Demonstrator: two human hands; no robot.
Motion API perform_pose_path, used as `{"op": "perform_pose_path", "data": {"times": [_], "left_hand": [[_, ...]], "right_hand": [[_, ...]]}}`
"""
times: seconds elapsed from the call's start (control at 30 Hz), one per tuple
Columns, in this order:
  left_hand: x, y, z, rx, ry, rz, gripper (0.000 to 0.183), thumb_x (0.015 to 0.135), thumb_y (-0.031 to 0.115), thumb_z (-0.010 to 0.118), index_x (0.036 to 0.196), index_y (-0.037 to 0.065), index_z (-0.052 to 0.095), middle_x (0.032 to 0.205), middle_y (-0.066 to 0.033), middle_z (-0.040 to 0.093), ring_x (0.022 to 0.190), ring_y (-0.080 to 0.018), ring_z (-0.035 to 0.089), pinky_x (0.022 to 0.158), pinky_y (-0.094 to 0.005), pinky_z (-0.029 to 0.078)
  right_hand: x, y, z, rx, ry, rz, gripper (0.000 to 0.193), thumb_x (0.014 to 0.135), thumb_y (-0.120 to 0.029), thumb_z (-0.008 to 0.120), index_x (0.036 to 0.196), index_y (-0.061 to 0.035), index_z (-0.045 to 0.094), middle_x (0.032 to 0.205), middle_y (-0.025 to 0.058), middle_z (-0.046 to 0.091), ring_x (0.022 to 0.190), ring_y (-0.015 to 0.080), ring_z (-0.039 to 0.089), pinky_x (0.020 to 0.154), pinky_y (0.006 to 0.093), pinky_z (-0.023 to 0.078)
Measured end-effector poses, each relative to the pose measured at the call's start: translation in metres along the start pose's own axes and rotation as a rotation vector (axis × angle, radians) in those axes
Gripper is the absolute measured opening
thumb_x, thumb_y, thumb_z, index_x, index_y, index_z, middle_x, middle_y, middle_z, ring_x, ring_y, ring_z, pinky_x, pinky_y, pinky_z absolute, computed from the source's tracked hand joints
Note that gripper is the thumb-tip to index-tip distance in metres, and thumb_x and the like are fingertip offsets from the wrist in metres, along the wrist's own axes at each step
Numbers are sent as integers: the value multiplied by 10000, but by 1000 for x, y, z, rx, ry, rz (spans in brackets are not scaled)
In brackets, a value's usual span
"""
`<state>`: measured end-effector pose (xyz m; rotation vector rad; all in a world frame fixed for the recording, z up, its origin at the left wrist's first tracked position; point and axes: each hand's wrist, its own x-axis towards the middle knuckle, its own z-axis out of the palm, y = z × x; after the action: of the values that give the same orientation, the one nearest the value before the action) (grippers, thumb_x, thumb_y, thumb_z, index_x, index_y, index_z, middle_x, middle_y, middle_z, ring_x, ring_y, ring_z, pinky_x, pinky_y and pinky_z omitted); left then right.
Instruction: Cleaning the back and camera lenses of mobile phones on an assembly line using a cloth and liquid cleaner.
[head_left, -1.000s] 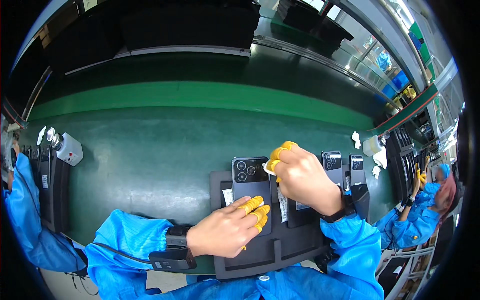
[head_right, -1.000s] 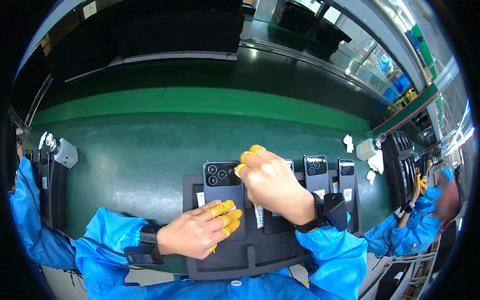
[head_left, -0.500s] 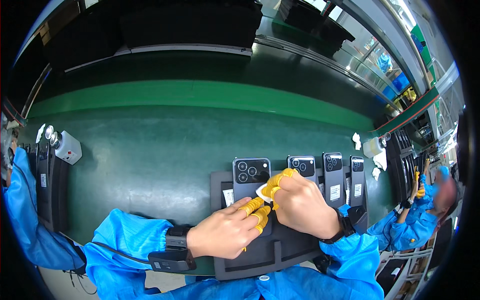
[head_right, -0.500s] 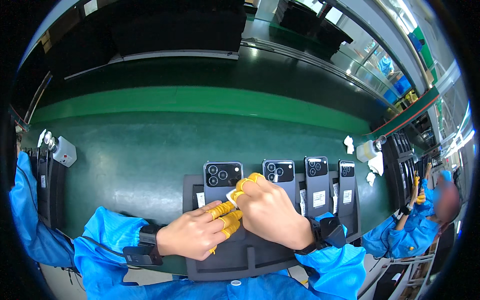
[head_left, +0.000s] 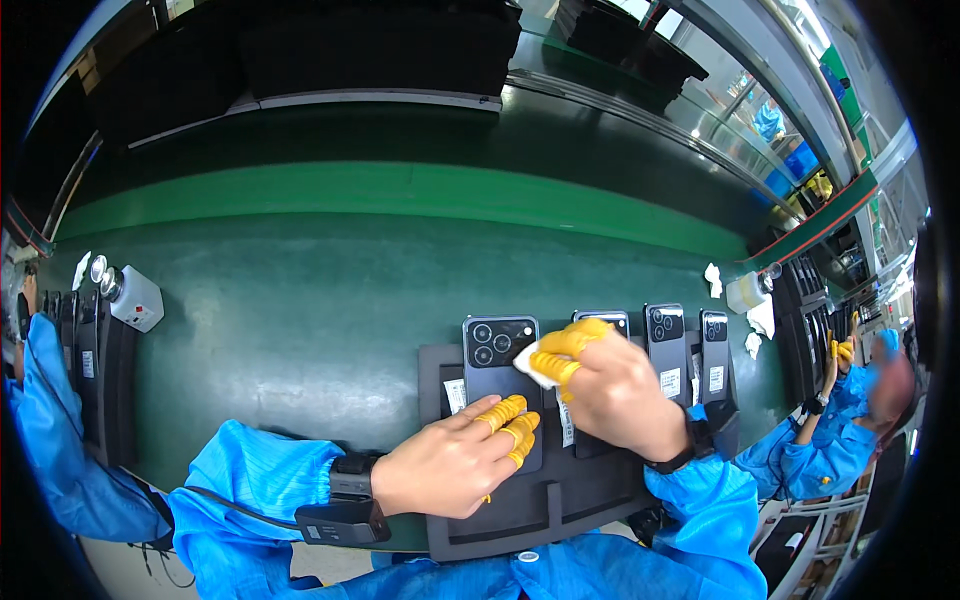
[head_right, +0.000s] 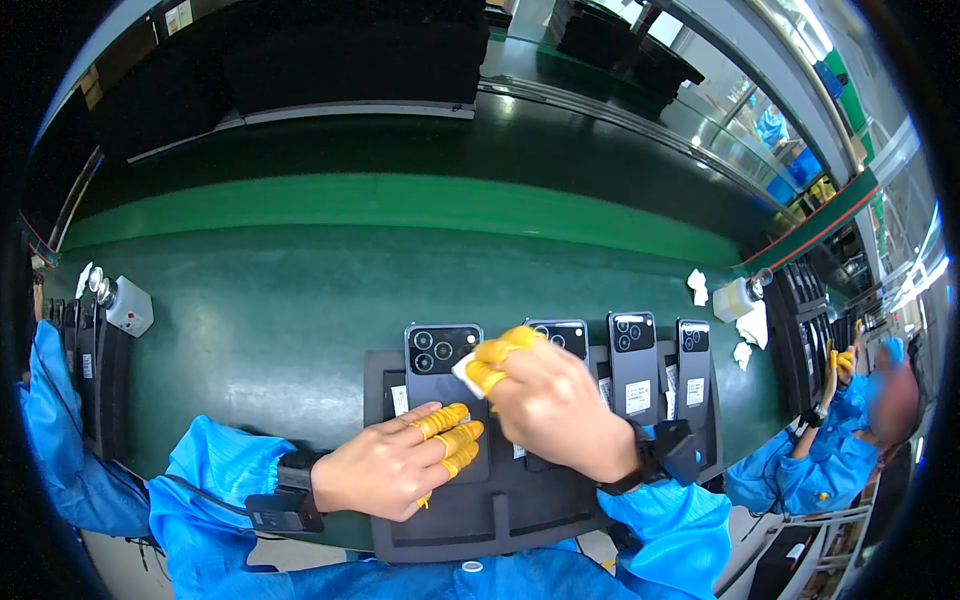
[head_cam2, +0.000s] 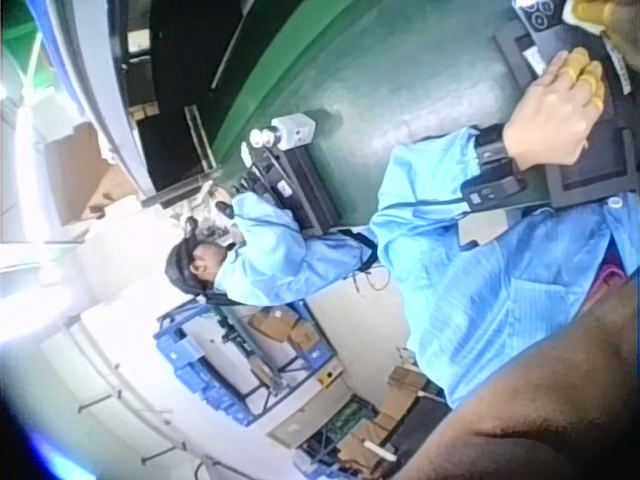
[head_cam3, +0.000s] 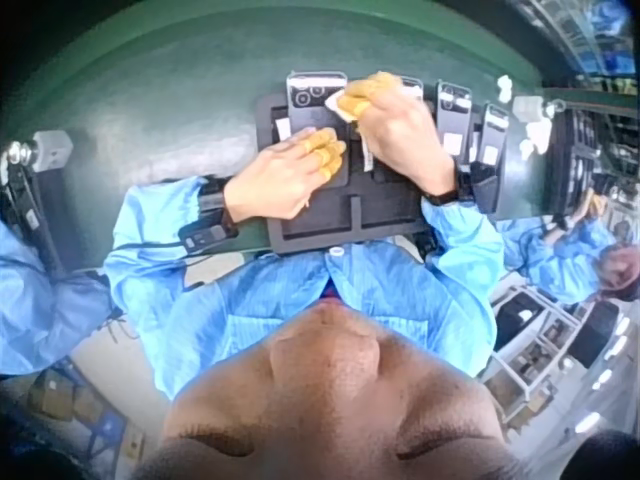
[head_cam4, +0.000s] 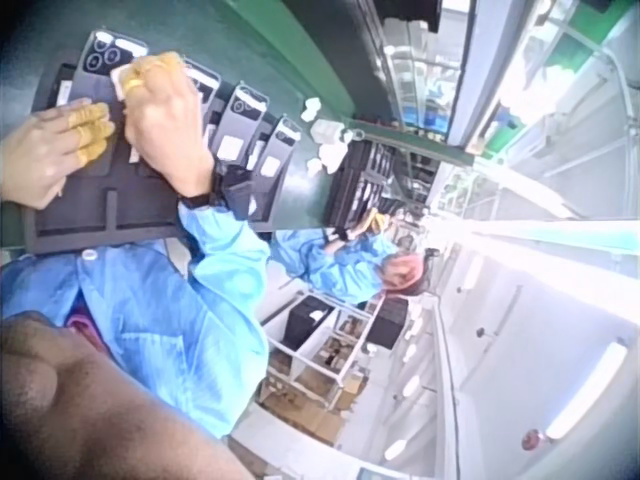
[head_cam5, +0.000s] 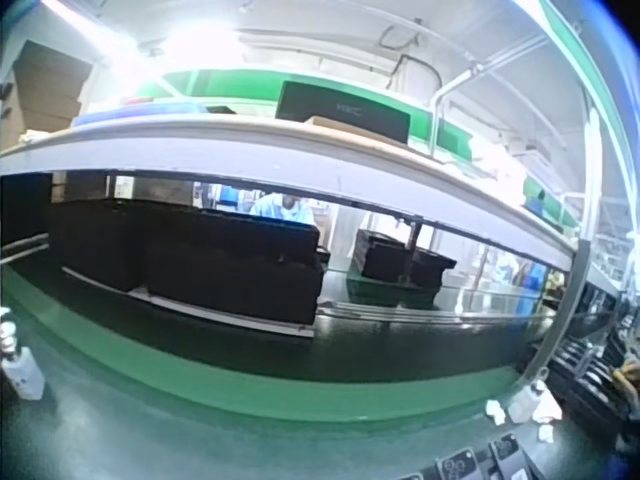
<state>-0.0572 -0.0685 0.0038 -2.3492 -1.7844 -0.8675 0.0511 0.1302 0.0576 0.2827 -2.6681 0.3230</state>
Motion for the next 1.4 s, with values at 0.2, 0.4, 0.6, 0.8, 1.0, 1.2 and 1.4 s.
{"op": "perform_pose_path", "data": {"times": [0.2,0.4,0.6,0.8,1.0,1.2,1.4], "left_hand": [[-8,-3,-6,-90,-131,-23,444,679,156,689,1102,20,700,1246,-127,660,1197,-304,614,1132,-461,406],[-7,1,-3,-24,-122,-35,440,689,128,674,1117,24,698,1323,-143,629,1257,-302,584,1131,-459,407],[-8,-2,-6,-68,-140,-28,459,670,117,684,1120,30,700,1333,-144,624,1263,-293,582,1134,-457,404],[-11,0,-11,-57,-171,-74,535,650,110,692,1180,49,693,1342,-131,619,1263,-292,580,1141,-444,400],[-7,-4,-18,-38,-197,-35,643,603,124,683,1243,52,668,1387,-118,592,1319,-305,534,1156,-451,382],[-12,1,-29,51,-110,-39,564,601,94,614,1154,52,714,1275,-142,653,1216,-367,599,1018,-451,493],[-30,41,-34,-172,-60,-23,437,730,19,652,1165,34,694,1152,-185,664,967,-341,641,847,-427,522]], "right_hand": [[-7,-1,20,-50,-81,-147,252,651,-111,669,871,-2,722,885,83,604,878,244,610,801,374,553],[-9,14,-12,-150,-98,16,187,630,-13,691,815,10,709,837,101,610,794,290,615,675,363,545],[29,13,32,-76,-15,-50,164,688,-2,662,850,16,680,868,136,625,842,306,626,749,387,547],[-16,-12,3,22,-171,19,243,635,-20,674,872,28,697,849,125,609,854,310,634,711,378,561],[-79,-6,-54,-76,58,287,341,628,38,678,961,3,741,892,142,675,819,323,652,755,408,559],[-161,53,-112,-529,343,639,211,686,39,673,893,18,707,867,189,665,800,389,625,730,458,523],[-235,101,-112,-576,165,880,211,805,-53,695,992,45,697,1024,268,650,966,445,641,847,458,533]]}}
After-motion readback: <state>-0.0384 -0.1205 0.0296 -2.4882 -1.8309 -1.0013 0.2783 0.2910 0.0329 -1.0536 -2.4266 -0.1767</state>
